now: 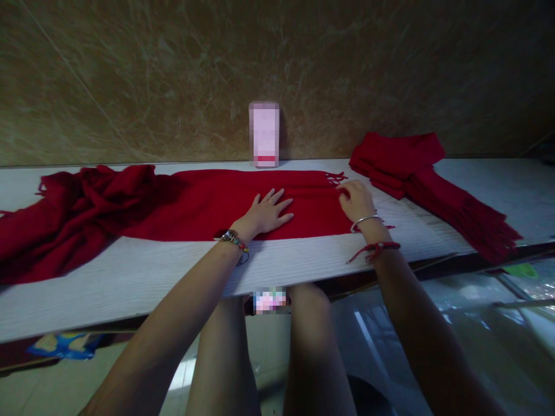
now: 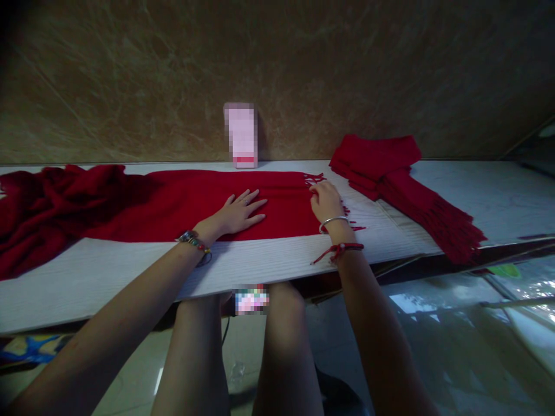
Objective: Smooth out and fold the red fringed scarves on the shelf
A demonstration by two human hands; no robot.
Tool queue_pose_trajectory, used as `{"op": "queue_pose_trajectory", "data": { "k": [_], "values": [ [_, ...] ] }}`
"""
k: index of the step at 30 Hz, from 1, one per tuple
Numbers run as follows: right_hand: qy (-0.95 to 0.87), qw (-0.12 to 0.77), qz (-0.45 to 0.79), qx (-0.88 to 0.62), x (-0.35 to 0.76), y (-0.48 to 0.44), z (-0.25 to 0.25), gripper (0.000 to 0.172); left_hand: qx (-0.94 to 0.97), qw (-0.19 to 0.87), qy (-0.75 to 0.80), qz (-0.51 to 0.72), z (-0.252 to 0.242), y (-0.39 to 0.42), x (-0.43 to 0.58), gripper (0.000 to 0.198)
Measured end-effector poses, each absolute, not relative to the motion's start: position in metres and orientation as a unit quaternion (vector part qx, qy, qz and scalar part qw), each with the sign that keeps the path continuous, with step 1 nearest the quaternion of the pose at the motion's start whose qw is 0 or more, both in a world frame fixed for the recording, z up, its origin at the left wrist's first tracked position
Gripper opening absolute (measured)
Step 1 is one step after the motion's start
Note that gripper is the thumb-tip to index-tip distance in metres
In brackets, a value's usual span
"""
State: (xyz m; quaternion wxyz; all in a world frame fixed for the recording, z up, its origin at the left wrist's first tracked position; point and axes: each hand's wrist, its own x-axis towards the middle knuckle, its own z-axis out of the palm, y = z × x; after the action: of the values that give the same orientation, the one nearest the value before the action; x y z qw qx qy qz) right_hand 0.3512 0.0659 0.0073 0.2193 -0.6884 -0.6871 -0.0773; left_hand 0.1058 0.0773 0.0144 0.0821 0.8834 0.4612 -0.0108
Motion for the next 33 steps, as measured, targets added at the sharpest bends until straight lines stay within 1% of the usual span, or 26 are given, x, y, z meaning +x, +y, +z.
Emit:
{"op": "queue_pose_trajectory", "data": {
  "k": [3,7,9,11,13,14,16,18,20,23,29,33],
  "values": [
    [-0.708,0.154,-0.034,-0.688,0.346,0.067,0.0,0.034,0.886,0.092,0.455,-0.019,0.016,0.076,0.104,0.057],
    [-0.581,0.133,-0.064,-0.801,0.359,0.06,-0.002,0.033,0.89,0.096,0.445,-0.023,0.017,0.076,0.103,0.057],
    [-0.528,0.15,-0.089,-0.831,0.367,0.058,-0.001,0.033,0.889,0.1,0.446,-0.025,0.016,0.077,0.103,0.057],
    [-0.521,0.191,-0.106,-0.825,0.371,0.059,0.0,0.035,0.887,0.104,0.448,-0.027,0.016,0.077,0.104,0.057],
    [-0.566,0.23,-0.108,-0.784,0.369,0.063,0.001,0.039,0.886,0.104,0.45,-0.028,0.016,0.077,0.104,0.057],
    [-0.602,0.233,-0.099,-0.757,0.366,0.065,0.001,0.041,0.886,0.104,0.45,-0.028,0.017,0.077,0.105,0.057],
    [-0.679,0.201,-0.061,-0.703,0.358,0.068,-0.001,0.045,0.886,0.106,0.45,-0.029,0.017,0.076,0.105,0.057],
    [-0.717,0.143,-0.019,-0.681,0.351,0.067,-0.003,0.047,0.886,0.108,0.449,-0.029,0.017,0.076,0.105,0.058],
    [-0.705,0.099,-0.001,-0.702,0.349,0.064,-0.005,0.048,0.887,0.109,0.448,-0.026,0.016,0.076,0.104,0.058],
    [-0.646,0.07,0.004,-0.76,0.357,0.061,-0.007,0.05,0.888,0.109,0.446,-0.021,0.015,0.077,0.104,0.058],
    [-0.593,0.098,-0.011,-0.799,0.384,0.061,-0.008,0.048,0.888,0.11,0.447,-0.023,0.015,0.078,0.104,0.058],
    [-0.621,0.142,-0.04,-0.77,0.387,0.05,0.0,0.051,0.886,0.116,0.447,-0.027,0.015,0.078,0.104,0.059]
  ]
}}
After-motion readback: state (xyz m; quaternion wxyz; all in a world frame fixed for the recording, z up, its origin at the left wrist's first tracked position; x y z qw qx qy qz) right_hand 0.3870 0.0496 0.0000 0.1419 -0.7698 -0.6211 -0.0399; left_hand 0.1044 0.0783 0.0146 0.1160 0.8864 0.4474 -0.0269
